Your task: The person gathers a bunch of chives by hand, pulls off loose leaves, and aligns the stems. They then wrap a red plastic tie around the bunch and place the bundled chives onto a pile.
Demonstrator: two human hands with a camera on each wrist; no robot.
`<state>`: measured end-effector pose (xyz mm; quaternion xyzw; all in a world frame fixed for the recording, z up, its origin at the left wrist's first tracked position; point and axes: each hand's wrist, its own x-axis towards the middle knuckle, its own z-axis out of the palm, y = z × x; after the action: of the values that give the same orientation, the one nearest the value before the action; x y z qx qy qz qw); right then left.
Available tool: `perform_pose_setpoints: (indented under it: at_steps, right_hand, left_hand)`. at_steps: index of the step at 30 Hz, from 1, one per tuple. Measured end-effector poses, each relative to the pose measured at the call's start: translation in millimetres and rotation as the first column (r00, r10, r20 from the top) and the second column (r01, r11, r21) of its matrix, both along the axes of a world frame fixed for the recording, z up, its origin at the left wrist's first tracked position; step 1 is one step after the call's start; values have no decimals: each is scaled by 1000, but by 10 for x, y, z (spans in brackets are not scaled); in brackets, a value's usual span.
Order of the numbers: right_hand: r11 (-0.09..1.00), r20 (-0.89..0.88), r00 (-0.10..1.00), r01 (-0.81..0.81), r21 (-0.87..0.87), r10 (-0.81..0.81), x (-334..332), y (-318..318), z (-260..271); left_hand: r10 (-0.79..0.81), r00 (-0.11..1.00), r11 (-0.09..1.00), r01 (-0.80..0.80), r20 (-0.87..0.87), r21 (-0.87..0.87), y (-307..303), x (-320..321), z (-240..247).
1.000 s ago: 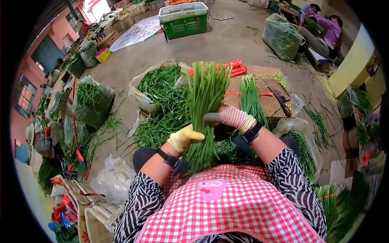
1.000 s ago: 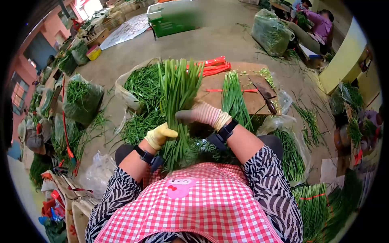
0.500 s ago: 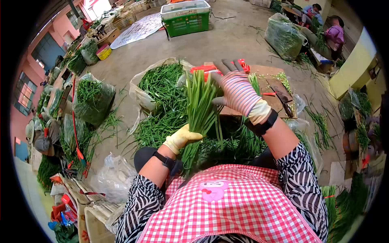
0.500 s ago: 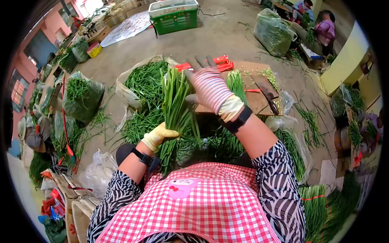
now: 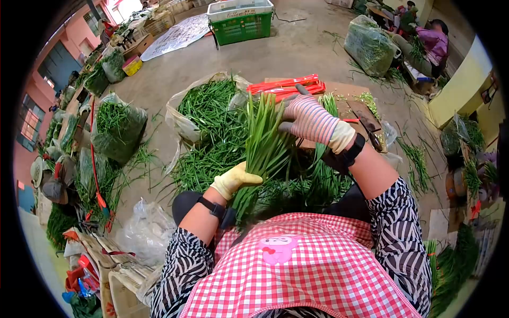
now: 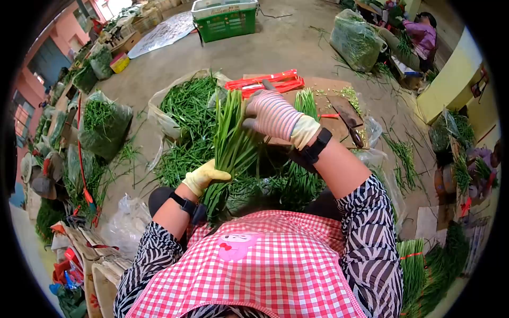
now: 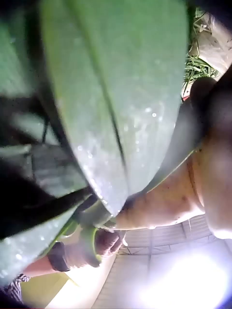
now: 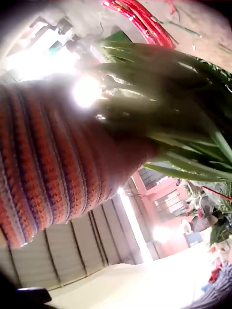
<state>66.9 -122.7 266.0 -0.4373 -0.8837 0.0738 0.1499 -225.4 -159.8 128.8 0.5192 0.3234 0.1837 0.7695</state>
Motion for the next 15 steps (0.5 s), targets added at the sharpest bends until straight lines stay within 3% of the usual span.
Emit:
perform_pose_setpoints:
  at_steps: [5, 9, 12, 13, 14, 15]
  right_hand:
    - [978, -22, 999, 41, 205, -37, 10, 2, -70]
    - [953, 67, 993, 78, 293, -101, 14, 56, -89]
    - [948, -296, 940, 239, 208, -172, 214, 213, -185]
    - [940, -297, 932, 274, 202, -208, 322, 234, -170]
    - [916, -277, 877, 399, -37, -393, 375, 211, -30]
    - [890, -339, 869, 429, 153, -361, 528, 245, -13]
  left_hand:
    - [-26, 1000, 999, 26, -3, 19, 15, -5, -65]
    - [-47, 999, 999, 48, 25, -18, -20, -11, -53]
    - [-19, 997, 999, 21, 69, -29, -45, -9, -43]
    - [-27, 995, 999, 30, 94, -30, -28, -13, -36]
    - [-25, 994, 998, 31, 104, -58, -23, -47, -40]
    - [-21, 993, 996, 31, 113, -86, -27, -92, -44]
